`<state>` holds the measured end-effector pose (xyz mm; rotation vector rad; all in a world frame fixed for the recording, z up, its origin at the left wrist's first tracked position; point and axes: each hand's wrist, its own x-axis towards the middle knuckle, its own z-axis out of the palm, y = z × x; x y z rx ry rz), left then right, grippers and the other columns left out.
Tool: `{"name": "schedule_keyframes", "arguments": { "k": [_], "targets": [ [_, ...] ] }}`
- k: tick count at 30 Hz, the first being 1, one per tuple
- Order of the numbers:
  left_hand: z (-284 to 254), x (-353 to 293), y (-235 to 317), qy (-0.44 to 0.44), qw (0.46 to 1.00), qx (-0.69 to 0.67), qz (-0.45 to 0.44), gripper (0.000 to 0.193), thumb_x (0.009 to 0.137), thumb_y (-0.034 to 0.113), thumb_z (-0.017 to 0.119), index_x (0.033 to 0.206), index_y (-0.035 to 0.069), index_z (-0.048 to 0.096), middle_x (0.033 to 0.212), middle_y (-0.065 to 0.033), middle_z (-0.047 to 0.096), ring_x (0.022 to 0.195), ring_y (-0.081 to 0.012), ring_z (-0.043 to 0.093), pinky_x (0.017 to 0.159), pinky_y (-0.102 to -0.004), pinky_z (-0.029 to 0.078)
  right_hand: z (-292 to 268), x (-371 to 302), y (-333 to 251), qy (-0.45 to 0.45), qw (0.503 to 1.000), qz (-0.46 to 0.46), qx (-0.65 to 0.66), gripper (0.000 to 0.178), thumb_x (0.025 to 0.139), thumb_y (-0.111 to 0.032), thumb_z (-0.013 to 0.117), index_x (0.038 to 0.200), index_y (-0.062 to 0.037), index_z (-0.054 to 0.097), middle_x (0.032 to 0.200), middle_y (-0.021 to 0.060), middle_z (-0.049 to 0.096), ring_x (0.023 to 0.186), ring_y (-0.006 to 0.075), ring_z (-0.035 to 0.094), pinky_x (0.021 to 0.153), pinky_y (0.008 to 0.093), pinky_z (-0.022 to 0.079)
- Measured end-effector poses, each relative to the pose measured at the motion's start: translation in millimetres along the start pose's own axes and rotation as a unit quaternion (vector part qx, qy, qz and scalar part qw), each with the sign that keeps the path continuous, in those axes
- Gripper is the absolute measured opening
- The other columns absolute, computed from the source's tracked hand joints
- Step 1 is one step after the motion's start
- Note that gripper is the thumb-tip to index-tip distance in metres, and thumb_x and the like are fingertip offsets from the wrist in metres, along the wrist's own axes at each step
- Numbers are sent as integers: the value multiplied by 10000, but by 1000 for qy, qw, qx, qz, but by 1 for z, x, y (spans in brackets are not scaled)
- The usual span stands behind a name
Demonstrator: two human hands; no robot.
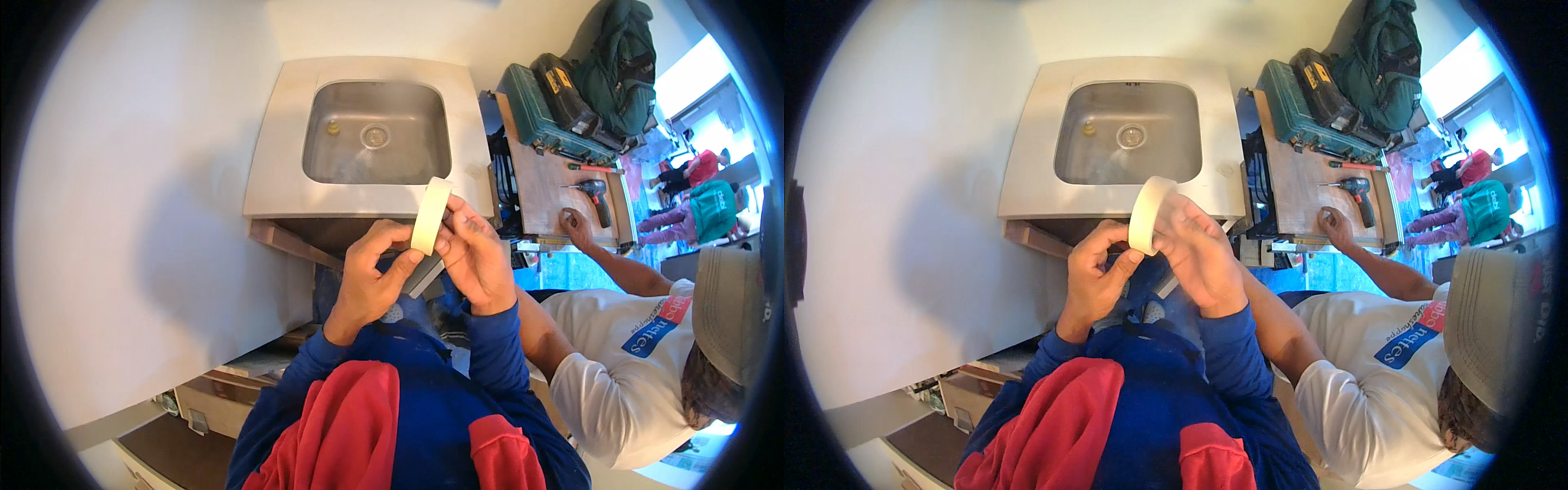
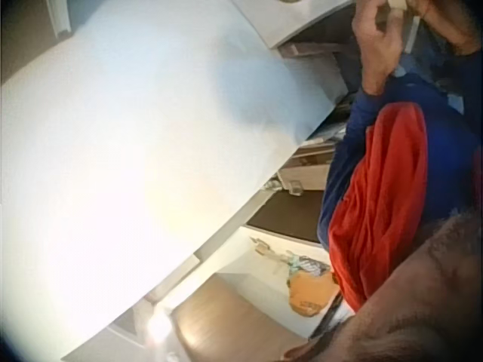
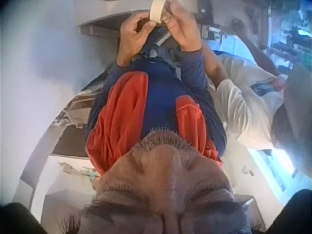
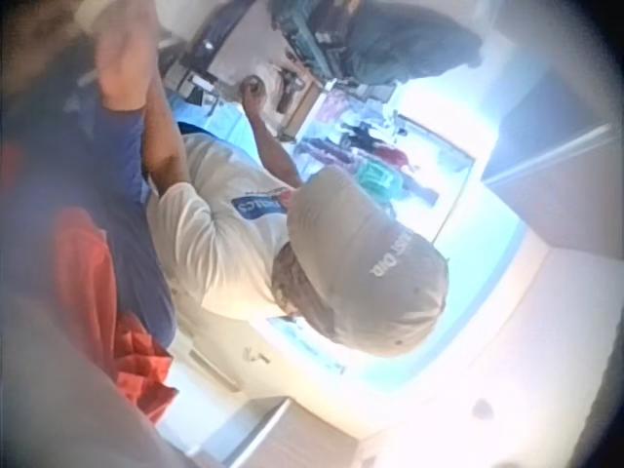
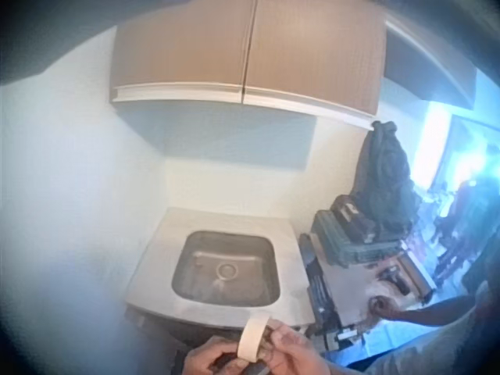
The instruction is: The person kneels and positions a white kitchen sink unit into a cabinet opening, then applies masking tape along the front edge to secure it. Another person assists by holding the unit and using a drill nearby.
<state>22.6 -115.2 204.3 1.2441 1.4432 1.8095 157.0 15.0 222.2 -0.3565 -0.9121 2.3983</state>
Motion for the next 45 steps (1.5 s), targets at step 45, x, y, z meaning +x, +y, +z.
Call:
{"name": "schedule_keyframes", "arguments": {
  "k": [45],
  "targets": [
    [14,-125,-30,132,984,101,-70,156,972,94,745,1089,23,671,997,-40,690,909,-111,660,823,-258,530,-28,-128,107,4,760,-206,-617,188,888,-39,650,1070,-36,604,998,201,649,986,441,605,838,535,471]
  ]
}}
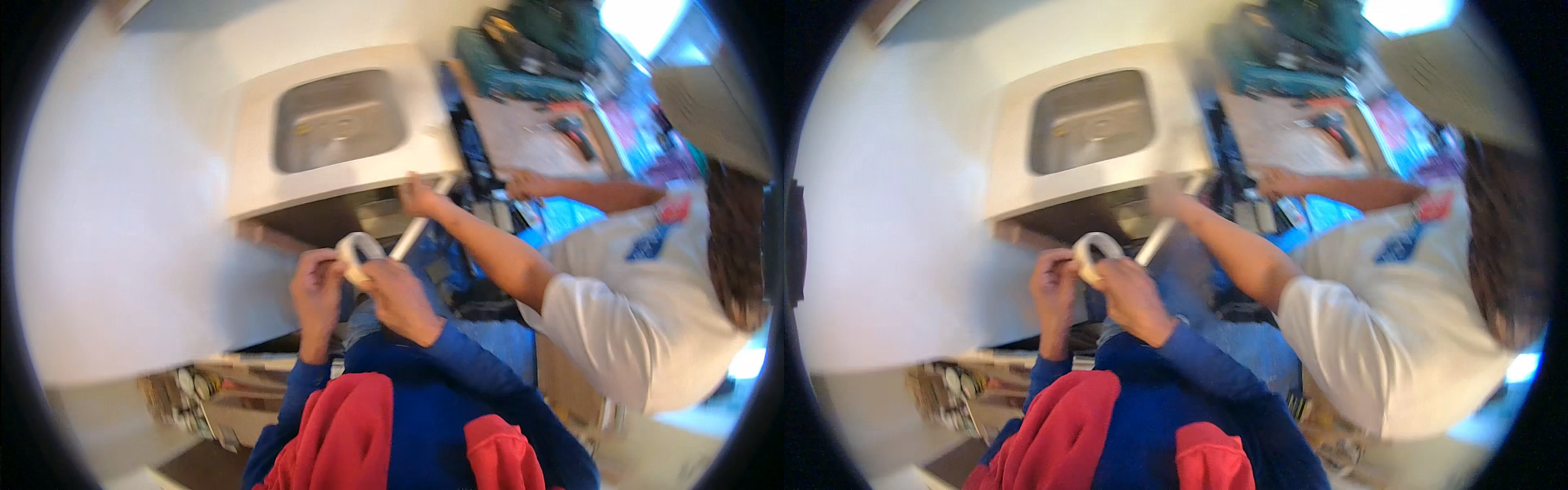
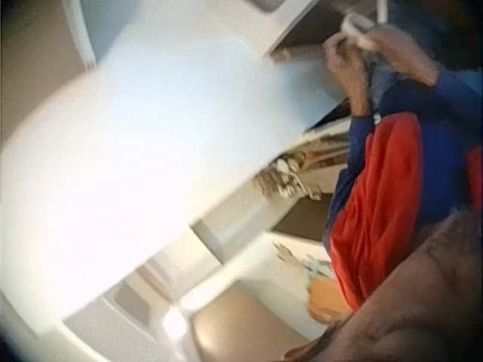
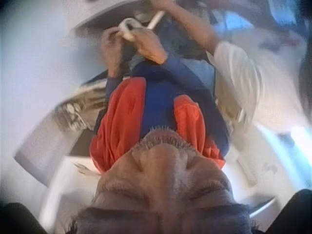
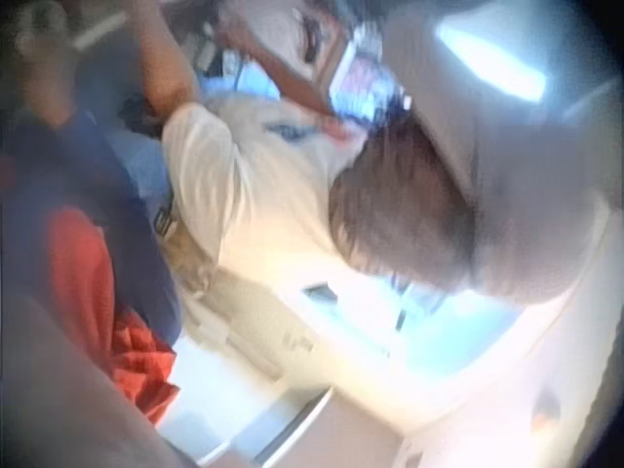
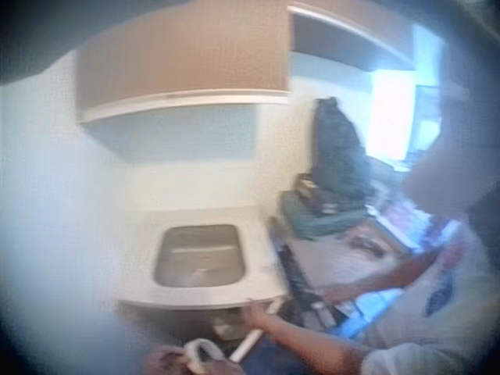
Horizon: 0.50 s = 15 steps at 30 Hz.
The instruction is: The person kneels and positions a white kitchen sink unit into a cabinet opening, then applies masking tape along the front edge to secure it. Another person assists by holding the unit and using a drill nearby.
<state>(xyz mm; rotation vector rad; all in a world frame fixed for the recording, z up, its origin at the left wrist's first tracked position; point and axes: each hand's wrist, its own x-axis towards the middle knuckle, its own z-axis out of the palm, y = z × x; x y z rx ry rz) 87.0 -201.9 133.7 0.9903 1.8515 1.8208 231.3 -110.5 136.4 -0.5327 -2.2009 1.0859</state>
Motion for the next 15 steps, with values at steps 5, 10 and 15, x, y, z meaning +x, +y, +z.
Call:
{"name": "schedule_keyframes", "arguments": {
  "k": [5,10,15],
  "targets": [
    [-5,-12,-6,-37,991,-112,-57,213,997,53,706,1171,32,585,1034,-34,668,957,-98,645,843,-255,531,1,-7,-6,-26,1000,16,-5,180,917,-28,639,1097,-26,627,997,220,657,960,465,602,821,527,473],
    [-21,-13,-8,-62,987,-100,-105,197,1001,85,717,1141,36,587,1056,-34,670,957,-92,633,850,-255,526,3,-4,-6,-47,999,-19,12,188,927,4,671,1106,-19,618,965,229,635,914,456,618,775,471,504],
    [-28,-19,-10,-49,994,-35,-89,178,997,85,714,1118,51,588,1041,-26,656,942,-87,620,833,-255,516,15,-9,-5,-51,999,-7,11,209,898,9,640,1102,-32,612,1020,212,642,982,454,602,829,501,495]
  ]
}}
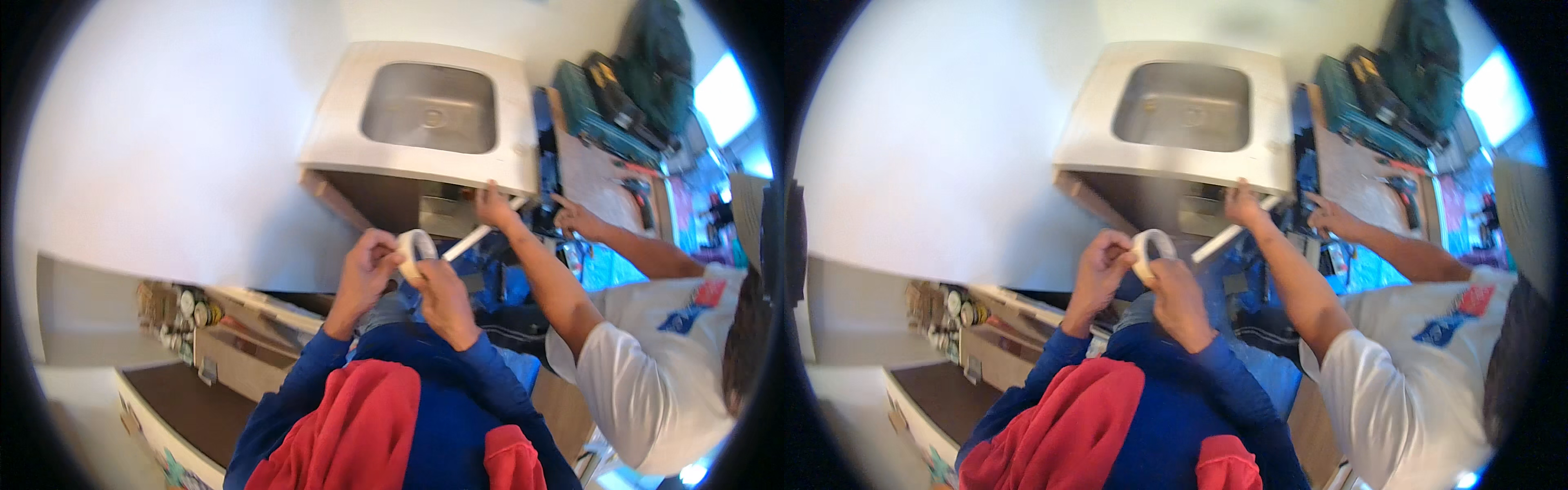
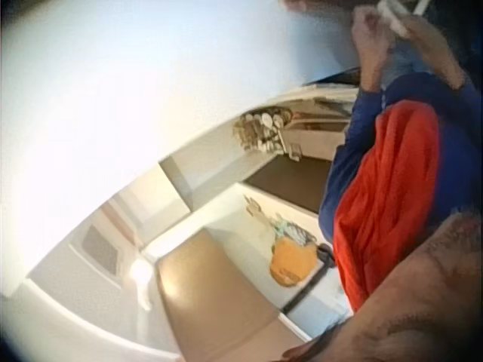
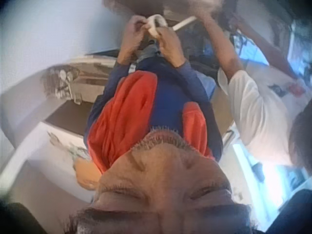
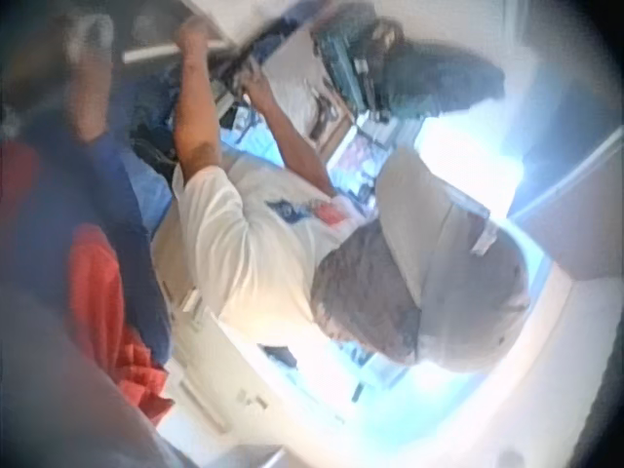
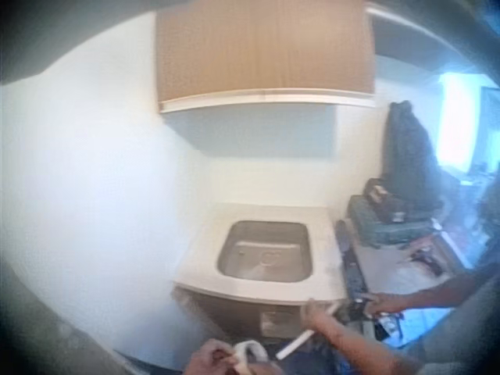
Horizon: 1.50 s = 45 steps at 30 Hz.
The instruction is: The person kneels and positions a white kitchen sink unit into a cabinet opening, then applies masking tape along the front edge to secure it. Another person assists by holding the unit and using a drill nearby.
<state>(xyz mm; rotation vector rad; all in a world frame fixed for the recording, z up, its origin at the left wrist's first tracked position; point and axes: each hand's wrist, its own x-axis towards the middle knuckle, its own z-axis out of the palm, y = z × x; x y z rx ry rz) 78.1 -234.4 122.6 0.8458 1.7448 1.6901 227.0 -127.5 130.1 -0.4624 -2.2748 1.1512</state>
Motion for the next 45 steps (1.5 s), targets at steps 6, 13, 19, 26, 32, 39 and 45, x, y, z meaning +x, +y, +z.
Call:
{"name": "schedule_keyframes", "arguments": {
  "k": [6,13,19,26,32,39,45],
  "targets": [
    [3,3,1,-22,999,-43,-12,239,979,153,763,1099,53,582,1029,-13,635,930,-93,610,838,-241,502,-9,-4,1,-6,999,27,32,204,878,12,609,1072,-44,586,1053,186,650,1051,438,593,862,533,484],
    [24,13,6,-59,996,-35,54,242,988,180,757,1082,45,581,1042,-21,616,938,-105,606,863,-264,507,-14,-21,7,70,997,25,10,198,873,-9,605,1063,-52,573,1014,192,632,1020,438,586,818,538,471],
    [34,16,-3,-108,992,2,71,129,997,40,680,1080,39,582,1002,-18,610,951,-95,609,856,-262,517,-23,-29,5,68,995,42,-66,231,919,-5,594,1147,-35,617,1027,223,637,980,458,597,826,520,487],
    [19,9,3,5,998,47,41,114,962,44,725,1040,8,650,890,-64,686,850,-114,649,752,-292,529,-20,-5,-6,-20,998,43,-45,177,941,-24,644,1115,-21,615,978,216,624,904,440,585,780,479,473],
    [-19,7,3,16,991,131,36,101,978,80,699,997,8,630,887,-115,657,832,-214,639,747,-342,506,-3,21,-13,-111,988,-6,-103,159,954,-100,673,1086,-29,619,943,205,618,916,426,570,803,490,451],
    [-28,36,-2,14,978,190,85,100,960,7,630,1014,23,549,914,-186,571,856,-410,605,743,-440,492,12,41,0,-112,983,135,-53,216,1043,-243,601,1044,-26,601,805,200,654,729,421,634,655,508,482],
    [-27,114,-21,-59,961,223,149,161,894,-74,615,964,24,509,910,-185,570,876,-430,599,759,-455,491,24,50,32,-66,943,289,154,330,1076,-341,596,1014,-19,629,732,75,641,653,176,586,610,367,459]
  ]
}}
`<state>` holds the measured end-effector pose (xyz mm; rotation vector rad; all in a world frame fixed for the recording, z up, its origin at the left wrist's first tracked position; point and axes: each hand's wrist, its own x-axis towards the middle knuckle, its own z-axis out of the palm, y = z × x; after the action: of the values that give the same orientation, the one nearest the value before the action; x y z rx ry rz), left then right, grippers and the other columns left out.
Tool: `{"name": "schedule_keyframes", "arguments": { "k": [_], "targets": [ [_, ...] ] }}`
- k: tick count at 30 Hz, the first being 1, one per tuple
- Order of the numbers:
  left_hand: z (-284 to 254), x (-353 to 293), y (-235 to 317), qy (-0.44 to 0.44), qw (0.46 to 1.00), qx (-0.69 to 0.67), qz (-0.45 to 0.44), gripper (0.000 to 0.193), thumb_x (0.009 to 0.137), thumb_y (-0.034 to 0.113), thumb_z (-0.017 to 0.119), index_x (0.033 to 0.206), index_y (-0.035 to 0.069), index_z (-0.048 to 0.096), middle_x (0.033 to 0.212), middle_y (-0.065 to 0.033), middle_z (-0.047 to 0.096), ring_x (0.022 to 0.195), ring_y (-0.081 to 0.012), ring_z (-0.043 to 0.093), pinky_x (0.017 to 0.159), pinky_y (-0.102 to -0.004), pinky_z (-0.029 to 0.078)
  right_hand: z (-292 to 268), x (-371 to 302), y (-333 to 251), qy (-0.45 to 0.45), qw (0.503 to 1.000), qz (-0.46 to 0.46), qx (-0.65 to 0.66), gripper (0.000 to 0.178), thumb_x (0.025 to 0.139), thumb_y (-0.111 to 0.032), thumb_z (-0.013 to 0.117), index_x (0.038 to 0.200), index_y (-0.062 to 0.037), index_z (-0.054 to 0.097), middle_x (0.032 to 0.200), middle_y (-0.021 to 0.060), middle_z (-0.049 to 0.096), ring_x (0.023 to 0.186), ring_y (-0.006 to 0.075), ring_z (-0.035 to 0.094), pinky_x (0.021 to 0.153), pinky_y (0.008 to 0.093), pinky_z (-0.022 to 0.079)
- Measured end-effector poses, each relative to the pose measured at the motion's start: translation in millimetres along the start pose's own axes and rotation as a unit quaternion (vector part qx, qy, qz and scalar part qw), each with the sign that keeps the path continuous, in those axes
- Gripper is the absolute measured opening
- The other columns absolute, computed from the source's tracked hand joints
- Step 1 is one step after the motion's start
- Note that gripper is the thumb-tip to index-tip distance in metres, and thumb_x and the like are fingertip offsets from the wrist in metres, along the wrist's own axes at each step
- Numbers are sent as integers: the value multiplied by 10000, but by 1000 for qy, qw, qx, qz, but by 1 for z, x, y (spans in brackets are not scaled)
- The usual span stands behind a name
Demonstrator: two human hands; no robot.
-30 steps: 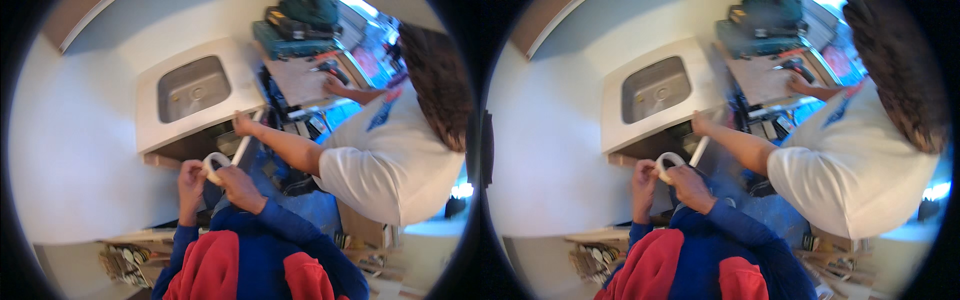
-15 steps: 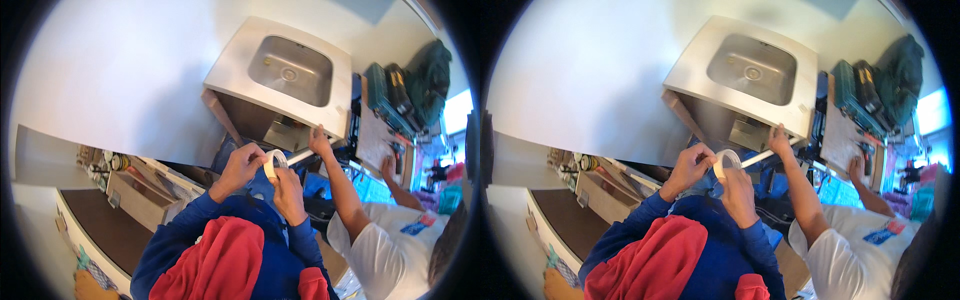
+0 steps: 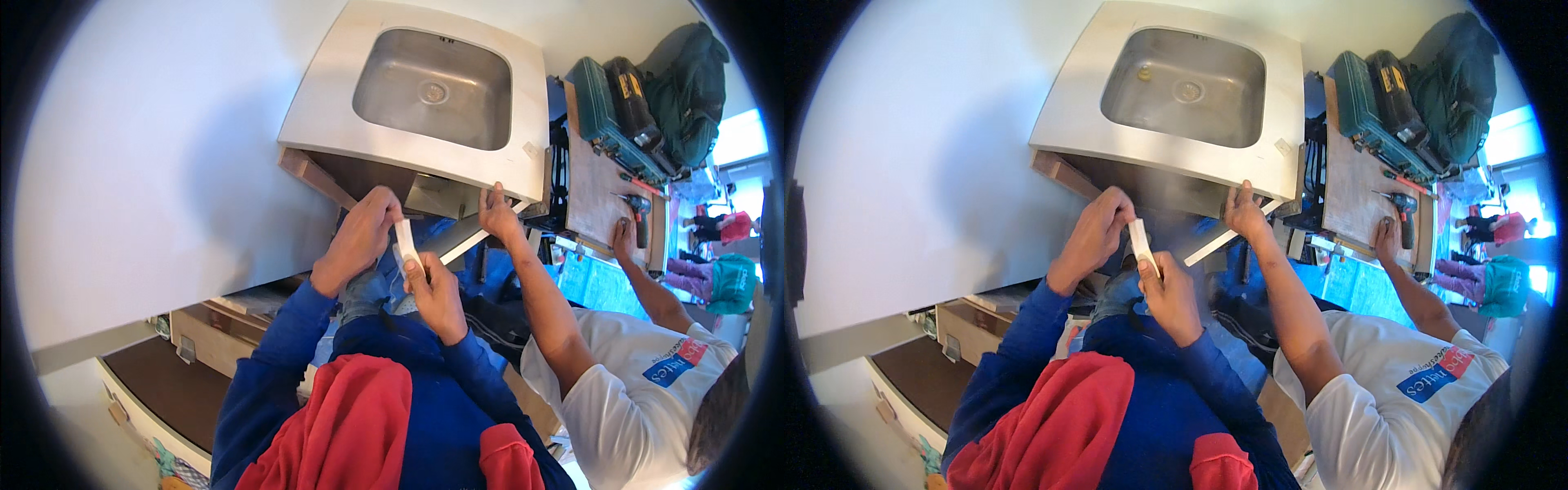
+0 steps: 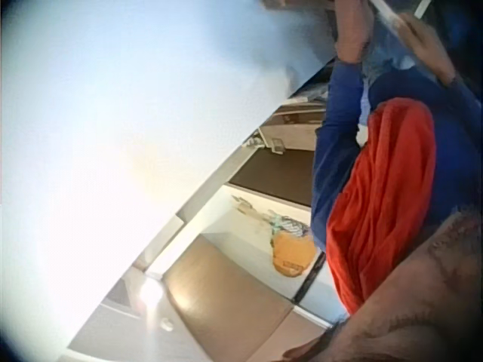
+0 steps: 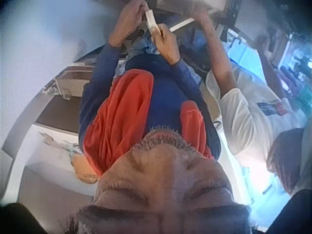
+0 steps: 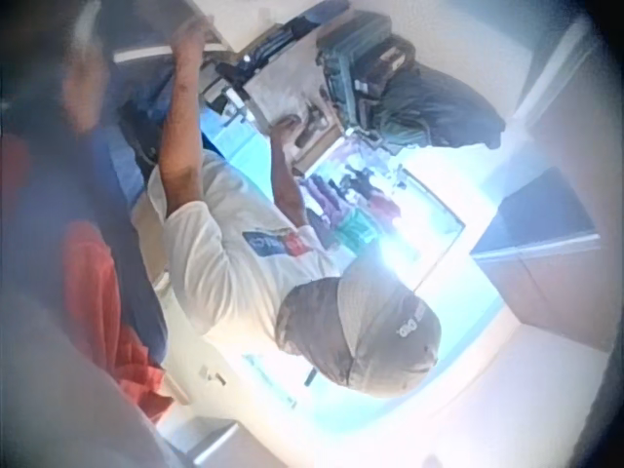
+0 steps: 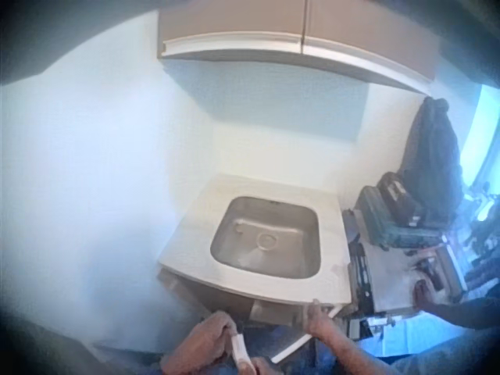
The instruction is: The person kneels and positions a white kitchen sink unit into a cabinet opening, then applies masking tape along the front edge to secure it. Another person assists by holding the unit and using a drill nearby.
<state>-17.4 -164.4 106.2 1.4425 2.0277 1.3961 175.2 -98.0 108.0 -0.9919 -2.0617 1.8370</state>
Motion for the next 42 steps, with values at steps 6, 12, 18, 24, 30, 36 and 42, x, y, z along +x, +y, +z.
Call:
{"name": "schedule_keyframes", "arguments": {
  "k": [6,12,18,24,30,36,42],
  "targets": [
    [36,113,-70,-81,995,39,41,61,938,77,625,931,29,588,912,-172,616,875,-406,617,782,-470,491,0,59,29,84,993,15,84,343,1076,-358,605,1045,-18,634,821,42,682,786,107,596,715,297,470],
    [72,167,-121,-139,987,82,21,92,952,119,650,951,32,621,946,-163,667,942,-407,647,812,-483,501,-8,107,31,166,979,18,119,309,1083,-313,601,1105,-6,627,884,28,684,855,91,607,806,257,474],
    [92,186,-138,-135,986,90,32,75,963,116,646,962,46,620,945,-144,668,937,-396,652,809,-483,506,-15,128,26,172,980,47,82,288,1080,-269,609,1119,15,639,895,52,719,844,102,650,805,261,521],
    [102,206,-147,-123,986,110,17,82,968,125,644,953,48,619,950,-151,669,939,-398,652,820,-492,508,-24,141,20,189,976,13,105,288,1075,-247,615,1131,32,656,923,74,747,861,104,668,816,256,522],
    [105,225,-160,-159,974,160,23,134,905,175,695,932,46,670,984,-189,672,965,-425,653,829,-541,504,-26,151,15,207,966,41,151,287,1044,-232,642,1078,47,702,891,102,760,818,140,691,771,298,534],
    [109,229,-161,-180,965,189,20,141,892,164,717,923,39,659,971,-196,695,963,-426,670,826,-541,516,-31,146,18,175,965,77,179,299,1041,-225,651,1070,67,703,904,108,766,829,135,697,774,292,547],
    [106,239,-159,-258,954,156,-3,62,883,67,667,906,63,609,959,-153,666,943,-398,662,792,-514,506,-24,143,27,186,962,79,183,300,1041,-214,656,1117,75,682,938,108,767,853,140,695,792,289,548]
  ]
}}
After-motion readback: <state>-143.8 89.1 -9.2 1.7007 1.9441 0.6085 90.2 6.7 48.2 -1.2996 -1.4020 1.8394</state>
